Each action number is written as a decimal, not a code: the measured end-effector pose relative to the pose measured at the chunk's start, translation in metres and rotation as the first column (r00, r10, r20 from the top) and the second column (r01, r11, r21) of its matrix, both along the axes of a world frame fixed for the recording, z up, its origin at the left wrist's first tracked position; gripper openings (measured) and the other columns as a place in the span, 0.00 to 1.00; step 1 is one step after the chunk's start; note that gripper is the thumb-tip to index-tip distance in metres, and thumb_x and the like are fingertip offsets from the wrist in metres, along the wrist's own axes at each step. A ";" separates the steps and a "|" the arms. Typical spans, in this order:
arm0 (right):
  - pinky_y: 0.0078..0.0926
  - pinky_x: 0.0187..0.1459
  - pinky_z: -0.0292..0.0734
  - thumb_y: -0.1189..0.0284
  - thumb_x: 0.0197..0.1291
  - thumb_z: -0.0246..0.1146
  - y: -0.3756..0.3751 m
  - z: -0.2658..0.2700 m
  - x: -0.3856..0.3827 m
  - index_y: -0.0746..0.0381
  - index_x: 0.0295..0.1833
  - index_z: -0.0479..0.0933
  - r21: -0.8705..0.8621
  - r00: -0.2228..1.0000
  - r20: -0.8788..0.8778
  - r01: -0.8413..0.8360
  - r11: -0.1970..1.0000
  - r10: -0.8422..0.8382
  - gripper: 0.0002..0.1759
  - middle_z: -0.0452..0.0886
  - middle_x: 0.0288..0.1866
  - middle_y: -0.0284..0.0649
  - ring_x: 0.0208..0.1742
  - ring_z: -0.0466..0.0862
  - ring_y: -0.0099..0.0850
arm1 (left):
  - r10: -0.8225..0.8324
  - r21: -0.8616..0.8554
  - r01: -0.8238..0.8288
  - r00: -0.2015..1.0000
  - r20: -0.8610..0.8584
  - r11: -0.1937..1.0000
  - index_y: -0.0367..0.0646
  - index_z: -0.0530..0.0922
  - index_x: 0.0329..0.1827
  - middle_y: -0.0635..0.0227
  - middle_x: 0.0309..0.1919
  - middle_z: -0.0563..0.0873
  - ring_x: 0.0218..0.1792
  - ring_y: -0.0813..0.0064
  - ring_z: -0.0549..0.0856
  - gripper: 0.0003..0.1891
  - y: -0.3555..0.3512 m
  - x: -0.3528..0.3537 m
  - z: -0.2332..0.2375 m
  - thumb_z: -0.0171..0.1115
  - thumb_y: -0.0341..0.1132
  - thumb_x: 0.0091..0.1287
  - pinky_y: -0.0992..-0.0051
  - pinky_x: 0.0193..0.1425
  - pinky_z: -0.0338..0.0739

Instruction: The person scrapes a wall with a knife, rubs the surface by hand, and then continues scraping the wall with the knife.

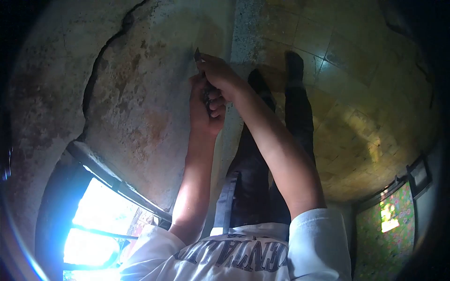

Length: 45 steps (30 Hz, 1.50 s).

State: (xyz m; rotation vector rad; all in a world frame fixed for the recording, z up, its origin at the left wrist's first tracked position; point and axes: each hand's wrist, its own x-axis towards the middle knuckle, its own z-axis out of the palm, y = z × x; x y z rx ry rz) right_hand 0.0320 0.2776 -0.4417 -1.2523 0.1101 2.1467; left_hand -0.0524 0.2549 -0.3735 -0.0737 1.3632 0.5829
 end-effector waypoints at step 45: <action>0.38 0.21 0.72 0.70 0.67 0.50 0.065 -0.078 0.015 0.70 0.27 0.72 0.637 0.772 0.459 -0.631 0.443 0.440 0.18 0.75 0.16 0.42 0.17 0.76 0.34 | 0.212 0.039 -0.210 0.945 -0.249 0.977 0.50 0.68 0.28 0.76 0.19 0.71 0.14 0.82 0.66 0.26 0.031 0.091 -0.009 0.34 0.57 0.79 0.80 0.13 0.56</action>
